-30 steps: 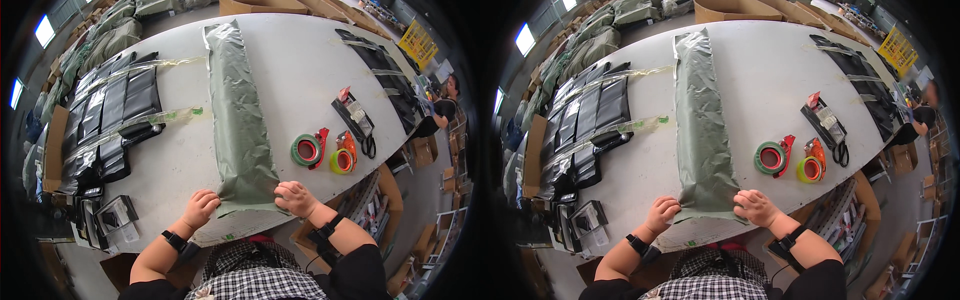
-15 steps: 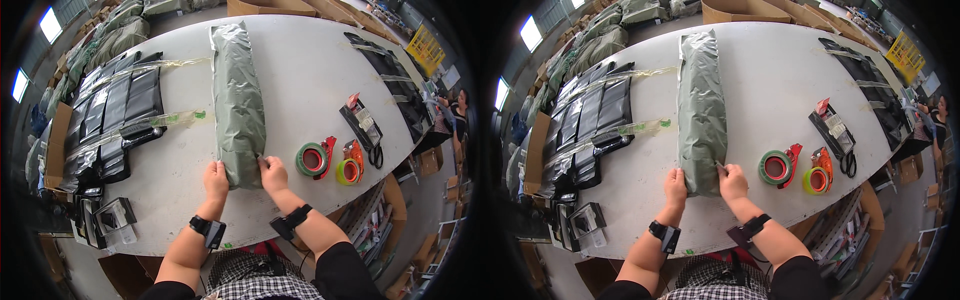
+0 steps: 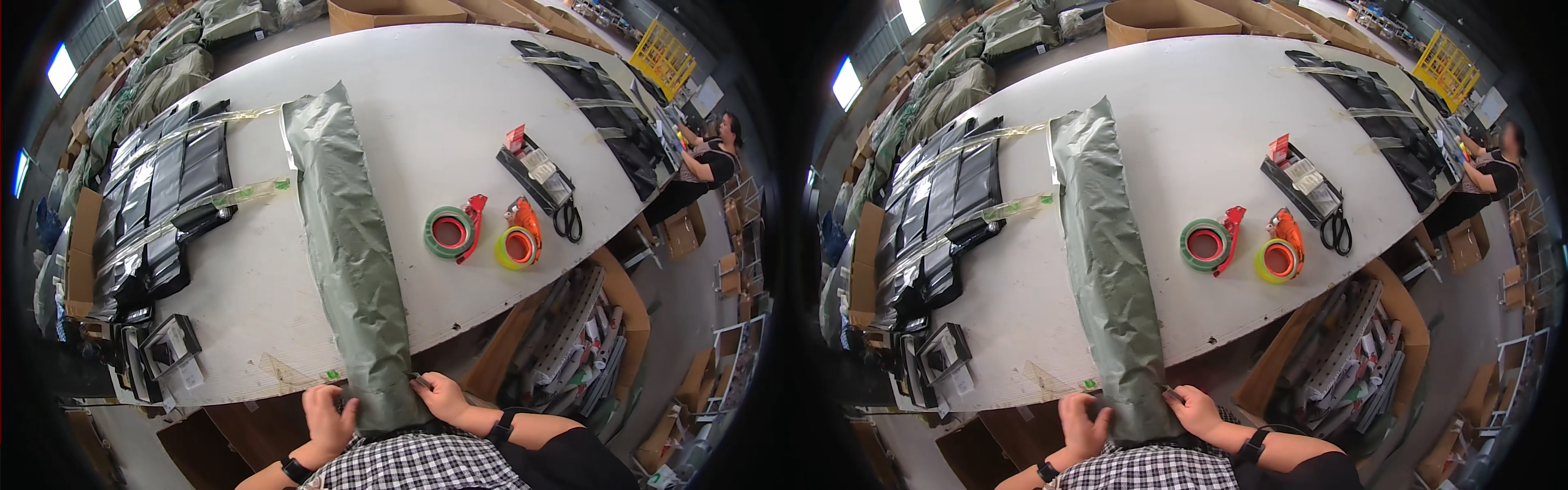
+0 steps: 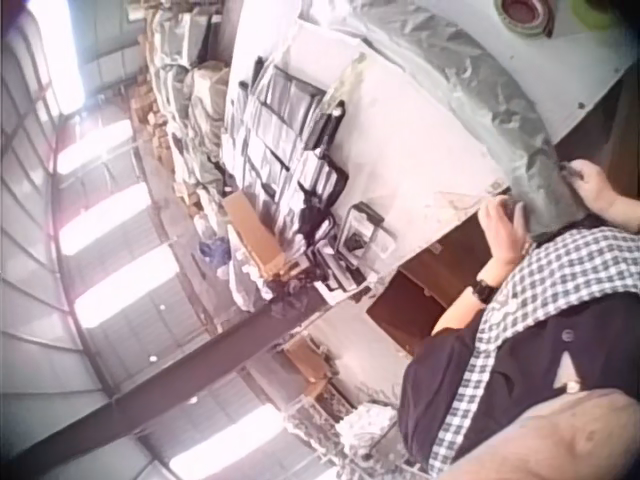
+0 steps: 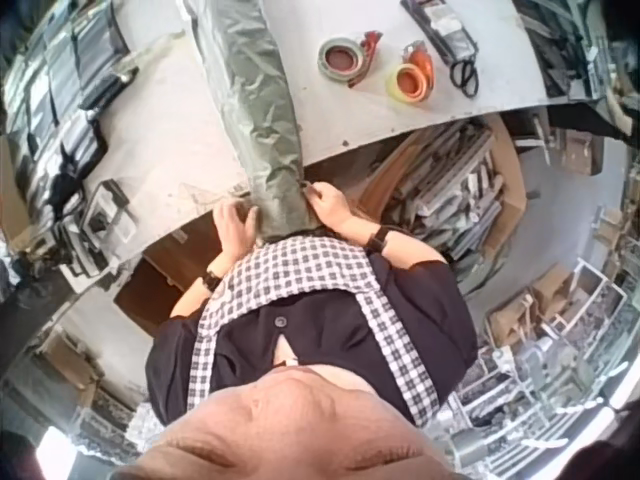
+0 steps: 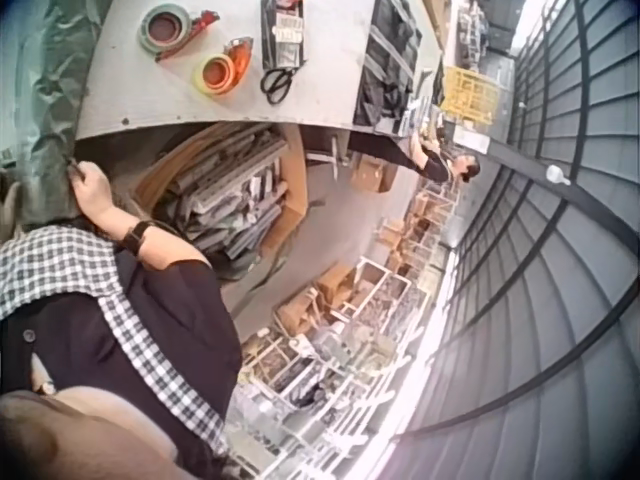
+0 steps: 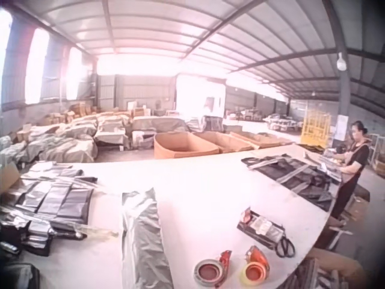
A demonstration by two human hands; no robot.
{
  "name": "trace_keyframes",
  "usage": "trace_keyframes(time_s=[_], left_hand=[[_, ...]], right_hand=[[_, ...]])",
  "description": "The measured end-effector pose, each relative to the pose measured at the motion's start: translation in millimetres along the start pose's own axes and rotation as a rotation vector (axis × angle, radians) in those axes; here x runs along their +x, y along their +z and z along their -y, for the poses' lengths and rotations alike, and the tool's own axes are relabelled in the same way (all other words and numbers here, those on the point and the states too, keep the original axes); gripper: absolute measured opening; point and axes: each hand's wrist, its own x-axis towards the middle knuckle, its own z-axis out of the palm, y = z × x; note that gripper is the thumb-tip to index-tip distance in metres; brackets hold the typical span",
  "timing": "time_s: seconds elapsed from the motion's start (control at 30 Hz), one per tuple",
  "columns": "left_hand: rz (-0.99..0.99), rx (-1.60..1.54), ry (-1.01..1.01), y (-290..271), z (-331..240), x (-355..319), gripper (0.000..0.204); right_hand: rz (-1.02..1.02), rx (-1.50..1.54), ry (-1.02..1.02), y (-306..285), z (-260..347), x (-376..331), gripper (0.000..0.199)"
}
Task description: Wrapping long metal rails in green protective plastic film, securing them with tape from a dispenser, and applying printed identification labels.
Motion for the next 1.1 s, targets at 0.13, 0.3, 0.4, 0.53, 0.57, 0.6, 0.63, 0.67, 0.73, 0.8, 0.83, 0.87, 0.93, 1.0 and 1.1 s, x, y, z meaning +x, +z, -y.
trace_keyframes(time_s=[0.13,0.3,0.4,0.53,0.57,0.6,0.63,0.67,0.73,0.8,0.83,0.87,0.93,1.0,1.1], left_hand=[[0.435,-0.246,0.697,-20.8,-27.8,17.0,0.026],[0.428,-0.250,0.400,2.5,-31.6,-4.8,0.025],[0.391,-0.250,0.331,1.2,-41.5,-13.0,0.021],[0.424,-0.298,0.304,5.2,-44.5,-2.2,0.018],[0.421,-0.310,0.273,2.4,-45.3,-0.6,0.023],[0.466,-0.253,0.195,-5.1,-46.2,0.1,0.035],[0.505,-0.350,0.088,-9.5,-45.3,-0.6,0.042],[0.542,-0.445,-0.014,-11.9,-42.6,-0.1,0.050],[0.650,-0.757,-0.206,-14.8,-33.5,6.0,0.057],[0.778,-0.970,-0.248,-8.8,-13.5,12.5,0.070],[0.847,-1.148,-0.241,-9.4,-8.7,16.8,0.076],[0.913,-1.327,-0.235,-11.6,-3.4,19.1,0.082],[1.080,-1.441,-0.339,-7.7,14.1,17.6,0.068],[0.987,-1.451,-0.238,4.9,21.7,9.9,0.043],[0.931,-1.369,-0.260,6.3,20.7,6.0,0.026]], right_hand=[[0.084,0.000,-0.098,-7.3,-0.5,10.9,0.038],[-0.245,-0.499,-0.711,-117.0,37.0,99.8,0.060],[-0.339,-1.061,-0.871,-162.5,58.7,169.4,0.046],[0.008,-1.414,-0.727,-174.8,63.9,218.7,0.012],[-0.088,-1.065,-0.825,-169.9,72.8,206.7,0.012],[-0.148,-0.755,-0.846,-158.2,97.3,179.9,0.025],[-0.144,-0.499,-0.829,-152.8,112.4,146.2,0.032],[-0.148,-0.245,-0.803,-145.8,120.1,110.6,0.039],[0.013,0.581,-0.446,-124.2,120.3,39.3,0.035],[0.011,1.045,-0.307,-91.5,109.9,-3.7,0.040],[-0.042,1.102,-0.189,-73.4,106.0,-15.8,0.043],[-0.096,1.157,-0.070,-56.9,101.8,-25.8,0.046],[-0.206,1.146,0.023,-31.1,91.2,-31.2,0.052],[-0.306,1.138,0.059,-17.8,80.1,-31.8,0.052],[-0.395,1.209,0.090,-2.8,79.7,-37.9,0.048]])
